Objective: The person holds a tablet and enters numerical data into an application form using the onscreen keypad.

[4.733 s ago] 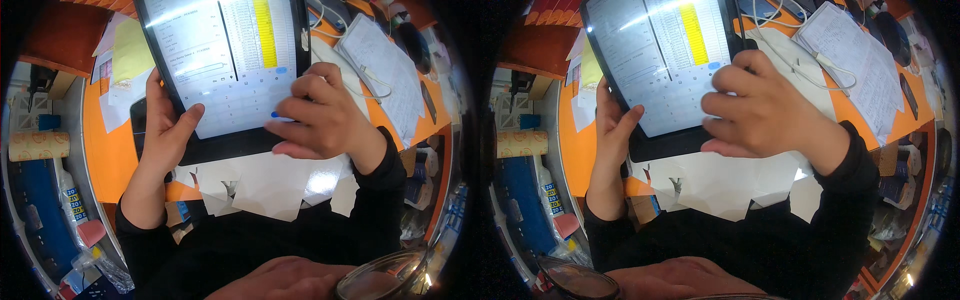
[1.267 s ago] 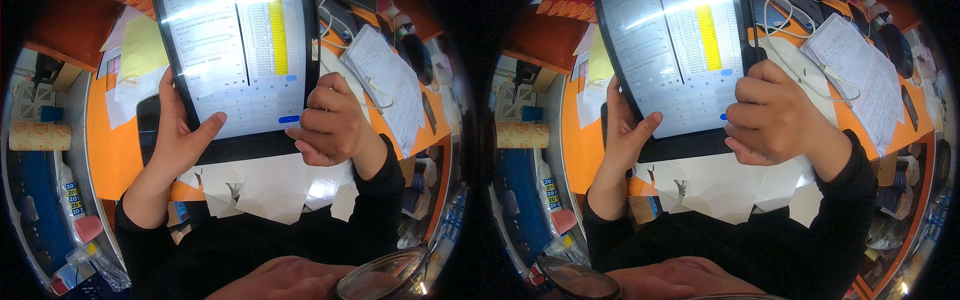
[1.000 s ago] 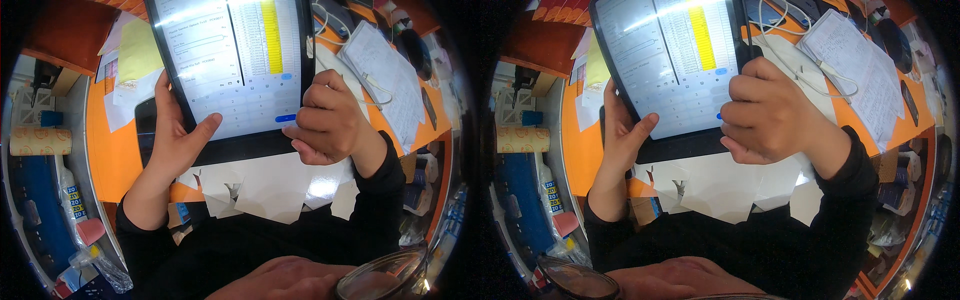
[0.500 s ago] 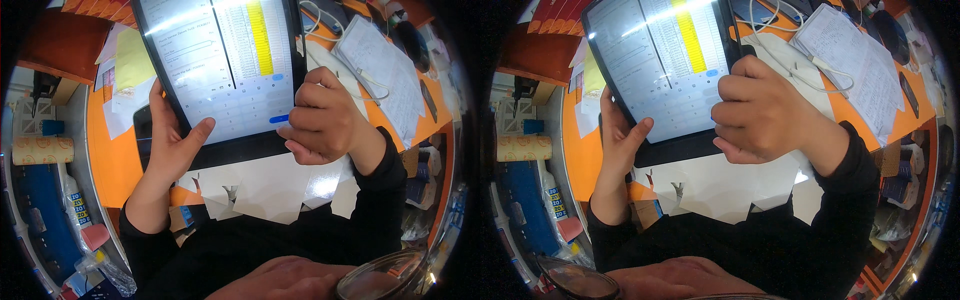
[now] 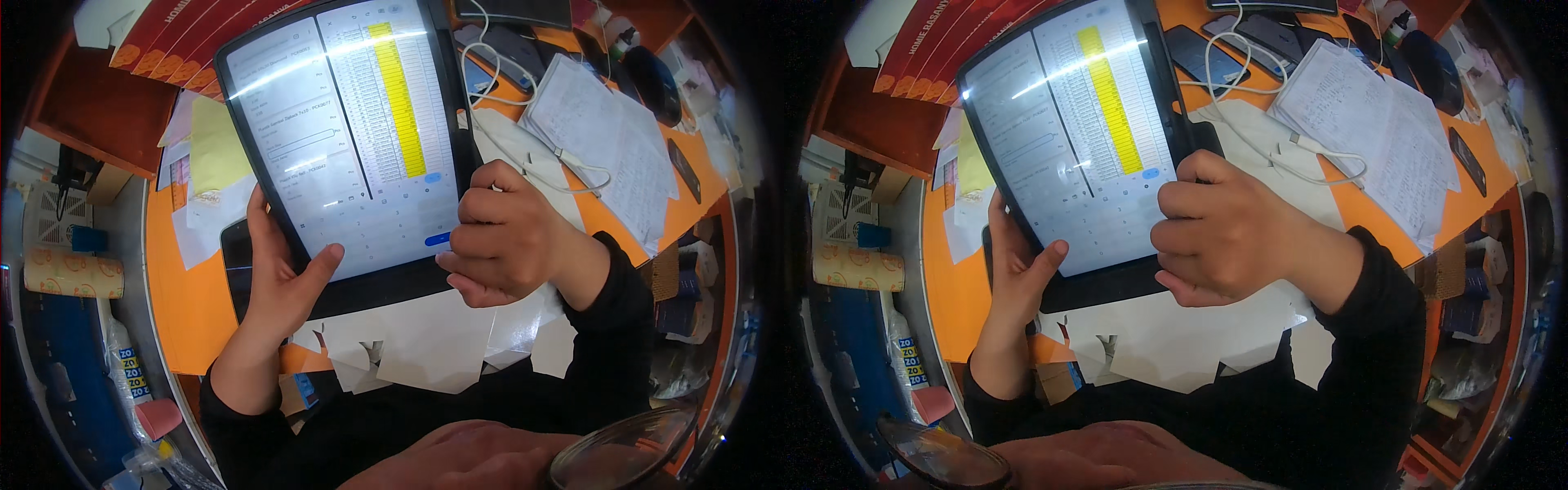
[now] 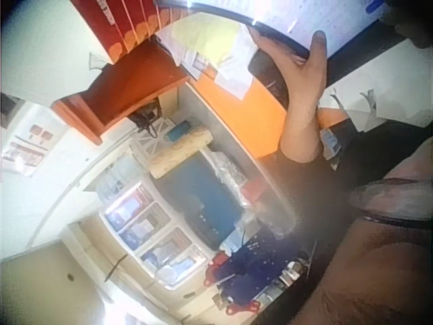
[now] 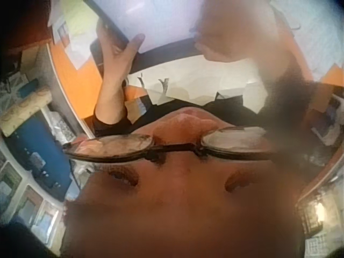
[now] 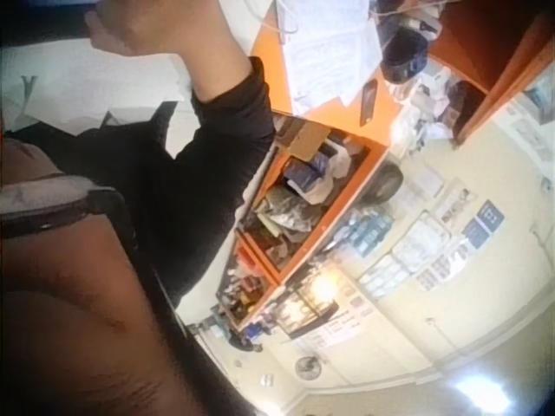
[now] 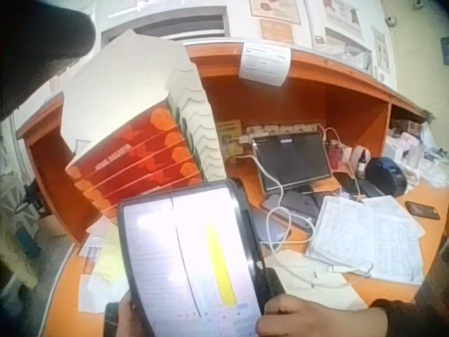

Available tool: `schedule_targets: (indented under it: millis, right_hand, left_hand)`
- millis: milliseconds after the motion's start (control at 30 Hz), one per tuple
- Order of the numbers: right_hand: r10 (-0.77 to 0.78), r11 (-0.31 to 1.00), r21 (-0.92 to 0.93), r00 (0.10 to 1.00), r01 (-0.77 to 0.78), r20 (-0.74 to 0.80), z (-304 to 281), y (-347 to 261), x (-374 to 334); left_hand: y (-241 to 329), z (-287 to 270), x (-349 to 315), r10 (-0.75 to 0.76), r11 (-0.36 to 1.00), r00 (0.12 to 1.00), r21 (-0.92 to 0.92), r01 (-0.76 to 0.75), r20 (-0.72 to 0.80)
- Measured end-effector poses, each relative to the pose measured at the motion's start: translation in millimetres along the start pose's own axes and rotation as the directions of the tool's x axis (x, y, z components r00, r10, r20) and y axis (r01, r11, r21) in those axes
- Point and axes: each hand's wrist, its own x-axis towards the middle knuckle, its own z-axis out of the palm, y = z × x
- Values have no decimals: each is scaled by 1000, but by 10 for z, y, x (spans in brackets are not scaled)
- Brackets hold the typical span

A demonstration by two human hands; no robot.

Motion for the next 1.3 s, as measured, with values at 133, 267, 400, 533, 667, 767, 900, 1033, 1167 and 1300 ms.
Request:
schedule_targets:
  millis: [133, 267, 400, 533, 667, 767, 900, 1033, 1167, 1300]
  right_hand:
    - [1, 1000, -8, 1000, -1, -11, -6, -8, 3]
    - [6, 1000, -4, 1000, -6, -7, -10, -23, 3]
    - [5, 1000, -5, 1000, -5, -6, 4, -7, -12]
    - [17, 999, -48, 997, -13, 82, -57, 1, 17]
    - [58, 953, -300, 998, -51, 15, -52, -10, 33]
    - [88, 942, -326, 996, -75, 27, -2, 6, 20]
    - [203, 896, -417, 975, -150, 86, 53, -46, 23]
    - [226, 898, -407, 968, -165, 106, 72, -51, 9]
    - [179, 929, -351, 973, -119, 145, 128, -117, 15]
    - [237, 901, -414, 945, -126, 228, 211, -181, 4]
  left_hand:
    - [-16, -7, 10, 22, 1000, 1000, 21, -22, 15]
    - [4, -2, 0, 16, 1000, 1000, 20, -16, 8]
    - [-5, 3, 15, 9, 1000, 1000, 6, -9, 3]
    - [-48, -55, 24, 58, 993, 998, 101, -61, 29]
    - [-41, -33, 8, 53, 992, 999, 112, -53, 7]
    - [-36, -28, 40, 76, 987, 997, 142, -78, 21]
    - [-60, -30, 15, 90, 982, 996, 167, -92, 19]
    - [-71, -34, -21, 65, 988, 998, 143, -64, -5]
    - [-53, -27, -8, 88, 990, 996, 113, -88, 10]
    - [-26, -3, -6, 70, 994, 998, 83, -70, -3]
